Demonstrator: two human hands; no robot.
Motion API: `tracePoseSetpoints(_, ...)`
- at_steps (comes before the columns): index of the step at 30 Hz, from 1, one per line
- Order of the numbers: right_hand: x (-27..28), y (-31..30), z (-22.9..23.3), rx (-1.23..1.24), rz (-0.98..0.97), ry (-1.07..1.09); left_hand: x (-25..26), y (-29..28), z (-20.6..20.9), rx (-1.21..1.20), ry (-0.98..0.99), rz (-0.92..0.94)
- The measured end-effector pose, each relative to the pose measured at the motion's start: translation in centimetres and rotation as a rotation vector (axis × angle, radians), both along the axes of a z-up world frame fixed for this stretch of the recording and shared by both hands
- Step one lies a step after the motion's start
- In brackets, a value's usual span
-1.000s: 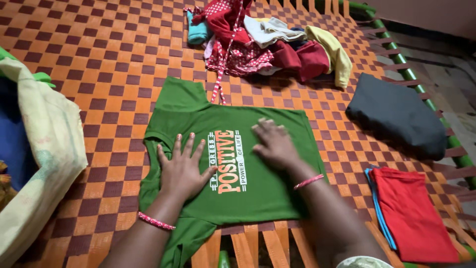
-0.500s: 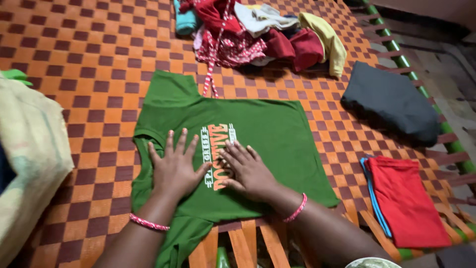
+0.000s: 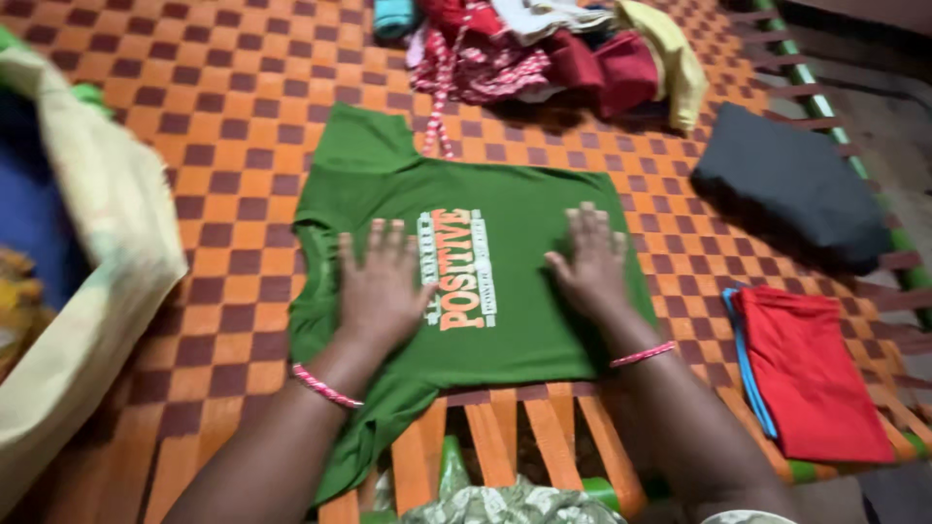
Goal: The person folds three t-shirts one by one on a woven mat. First, a light blue t-shirt is smoothed and folded into a compact rectangle. Then a red t-shirt with a white graphic is folded similarly. Finally, a green t-shirt with text is folded and placed with the others.
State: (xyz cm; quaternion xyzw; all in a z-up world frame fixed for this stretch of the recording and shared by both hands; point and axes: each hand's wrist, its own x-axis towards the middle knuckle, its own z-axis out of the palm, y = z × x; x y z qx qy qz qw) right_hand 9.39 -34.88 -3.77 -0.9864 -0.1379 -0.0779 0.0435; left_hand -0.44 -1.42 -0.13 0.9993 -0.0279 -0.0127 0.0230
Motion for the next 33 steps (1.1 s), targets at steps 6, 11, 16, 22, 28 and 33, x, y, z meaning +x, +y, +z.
tracePoseSetpoints(6,-1.9,8.5,-0.3,-0.018,0.241,0.153,-2.5,-4.0,-0.6,-0.193,0.061,-0.146)
tracePoseSetpoints(11,-2.4,8.9,1.1,0.011,0.246,0.118,-2.8,-1.0,-0.4,-0.208,0.078,-0.118)
tracePoseSetpoints(16,-2.1,8.9,0.6,0.002,0.244,0.121,-4.8,6.3,-1.3,-0.069,-0.036,0.086)
tracePoseSetpoints(22,-2.1,8.5,0.3,0.017,0.238,0.117,-2.6,10.6,-3.1,0.11,-0.265,0.28)
tracePoseSetpoints(28,-2.3,8.9,0.6,0.024,0.231,0.104,4.6,3.7,-2.4,-0.048,-0.094,-0.113)
tracePoseSetpoints(33,-2.1,8.8,0.3,0.023,0.239,0.091,6.1,7.0,-1.5,-0.103,0.004,0.051)
